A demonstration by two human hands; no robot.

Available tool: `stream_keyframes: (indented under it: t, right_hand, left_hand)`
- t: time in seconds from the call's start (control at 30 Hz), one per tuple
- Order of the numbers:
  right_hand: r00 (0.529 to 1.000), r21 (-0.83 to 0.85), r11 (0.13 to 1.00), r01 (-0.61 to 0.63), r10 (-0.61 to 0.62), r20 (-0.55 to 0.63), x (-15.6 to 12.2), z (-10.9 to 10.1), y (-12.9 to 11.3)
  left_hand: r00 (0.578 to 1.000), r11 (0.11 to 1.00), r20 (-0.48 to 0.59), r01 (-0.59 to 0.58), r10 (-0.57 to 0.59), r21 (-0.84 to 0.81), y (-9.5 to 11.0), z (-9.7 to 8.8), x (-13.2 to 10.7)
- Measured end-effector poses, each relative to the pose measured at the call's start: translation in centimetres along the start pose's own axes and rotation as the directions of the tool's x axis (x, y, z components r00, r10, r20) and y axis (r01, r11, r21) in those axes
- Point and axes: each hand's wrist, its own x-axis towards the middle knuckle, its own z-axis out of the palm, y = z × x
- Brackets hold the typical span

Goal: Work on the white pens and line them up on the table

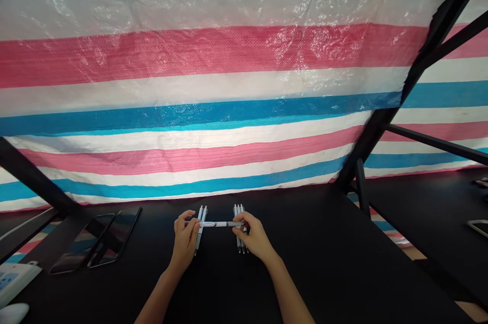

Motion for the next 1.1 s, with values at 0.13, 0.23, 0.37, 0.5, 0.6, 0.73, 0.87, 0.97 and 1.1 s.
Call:
stream_keyframes:
  t: [0.13, 0.23, 0.37, 0.5, 0.6, 0.73, 0.87, 0.97, 1.1]
  right_hand:
    - [0.998, -0.013, 0.998, -0.055, 0.055, -0.008, -0.1, -0.1, 0.0]
    - [0.995, -0.067, 0.994, -0.085, 0.088, 0.053, -0.1, -0.2, -0.4]
    - [0.991, -0.078, 0.995, -0.059, 0.068, 0.112, 0.0, -0.4, -0.7]
    - [0.996, -0.007, 0.999, -0.036, 0.037, 0.076, 0.1, -0.6, -0.1]
    - [0.999, -0.001, 1.000, -0.017, 0.017, 0.035, 0.1, -0.7, 0.2]
    - [1.000, 0.006, 1.000, 0.009, -0.009, 0.011, 0.1, -0.7, 0.1]
    - [0.999, 0.002, 0.999, 0.040, -0.040, -0.002, 0.1, -0.5, -0.2]
    - [0.997, -0.011, 0.997, 0.072, -0.072, -0.016, 0.2, -0.4, -0.1]
    - [0.994, -0.054, 0.993, 0.101, -0.103, -0.033, 0.2, -0.4, 0.0]
  left_hand:
    - [1.000, 1.000, 0.003, -0.007, 0.007, -0.006, 0.1, 0.0, 0.0]
    - [1.000, 1.000, -0.006, 0.000, 0.000, -0.017, 0.1, -0.1, 0.0]
    - [1.000, 1.000, -0.016, 0.001, -0.001, -0.013, 0.2, -0.2, 0.1]
    - [1.000, 1.000, -0.015, 0.017, -0.018, -0.022, 0.9, -0.4, 0.2]
    - [0.999, 0.997, -0.012, 0.052, -0.053, -0.054, 1.4, -0.7, 0.2]
    - [0.993, 0.982, 0.020, 0.119, -0.117, -0.147, 1.5, -0.8, 0.5]
    - [0.982, 0.957, 0.038, 0.187, -0.183, -0.223, 1.3, -0.7, 0.6]
    - [0.974, 0.939, 0.052, 0.228, -0.222, -0.258, 1.2, -0.6, 0.7]
    - [0.960, 0.913, 0.091, 0.282, -0.267, -0.294, 1.0, -0.4, 0.7]
